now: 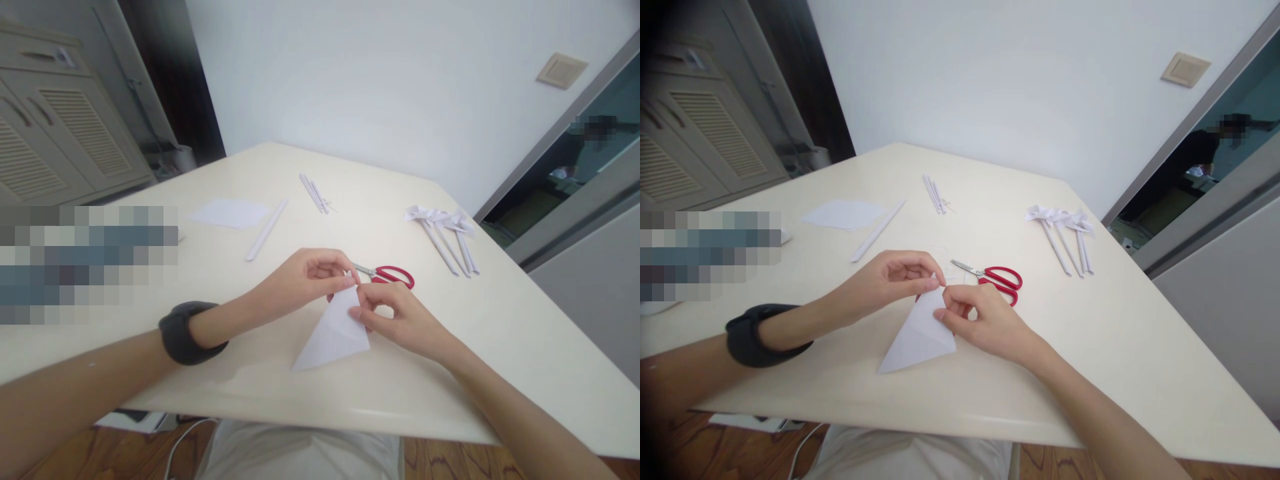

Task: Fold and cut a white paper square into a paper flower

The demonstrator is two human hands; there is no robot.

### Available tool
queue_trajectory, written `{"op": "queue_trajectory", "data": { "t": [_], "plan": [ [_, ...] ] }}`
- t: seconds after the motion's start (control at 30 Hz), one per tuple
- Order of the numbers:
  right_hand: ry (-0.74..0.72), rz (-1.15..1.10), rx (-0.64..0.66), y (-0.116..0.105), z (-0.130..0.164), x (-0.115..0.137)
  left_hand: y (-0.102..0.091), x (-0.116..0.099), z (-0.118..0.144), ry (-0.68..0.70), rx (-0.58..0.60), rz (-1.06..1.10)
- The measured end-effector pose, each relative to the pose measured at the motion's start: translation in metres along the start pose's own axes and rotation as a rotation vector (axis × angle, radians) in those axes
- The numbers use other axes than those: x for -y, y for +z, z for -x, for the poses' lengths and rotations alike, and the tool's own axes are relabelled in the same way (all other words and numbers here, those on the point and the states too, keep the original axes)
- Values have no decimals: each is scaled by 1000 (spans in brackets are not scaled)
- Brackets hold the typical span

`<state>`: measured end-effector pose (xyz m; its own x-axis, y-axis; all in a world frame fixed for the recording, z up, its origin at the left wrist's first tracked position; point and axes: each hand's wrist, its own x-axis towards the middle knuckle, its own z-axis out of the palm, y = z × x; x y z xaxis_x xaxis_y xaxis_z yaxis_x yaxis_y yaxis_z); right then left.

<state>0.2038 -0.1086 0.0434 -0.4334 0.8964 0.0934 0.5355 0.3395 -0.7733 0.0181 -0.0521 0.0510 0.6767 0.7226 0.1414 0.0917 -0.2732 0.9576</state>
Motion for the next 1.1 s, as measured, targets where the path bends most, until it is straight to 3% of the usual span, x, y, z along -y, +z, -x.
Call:
{"op": "queue_trajectory", "data": {
  "t": [0.27,0.43,0.53,0.63,0.7,0.8,0.87,0.97,1.1],
  "plan": [
    [-22,-2,35,-1,0,0,-1,-2,0,26,-41,-39],
    [-10,-3,-38,-2,-3,-1,-3,-3,0,27,-140,-132],
    [-30,85,-162,-5,-2,-1,-9,-3,-1,35,-198,-89],
    [-69,212,-417,-9,2,-1,-18,1,-3,-17,-266,23],
    [-124,272,-565,-11,5,-1,-23,3,-5,-109,-207,90],
    [-277,397,-667,-9,8,-4,-21,3,-5,-263,84,218],
    [-382,468,-668,-7,8,-6,-14,1,-4,-285,231,337],
    [-496,509,-632,-3,6,-8,-4,0,-1,-239,277,434],
    [-587,515,-563,-3,3,-9,0,2,1,-218,271,400]
  ]
}}
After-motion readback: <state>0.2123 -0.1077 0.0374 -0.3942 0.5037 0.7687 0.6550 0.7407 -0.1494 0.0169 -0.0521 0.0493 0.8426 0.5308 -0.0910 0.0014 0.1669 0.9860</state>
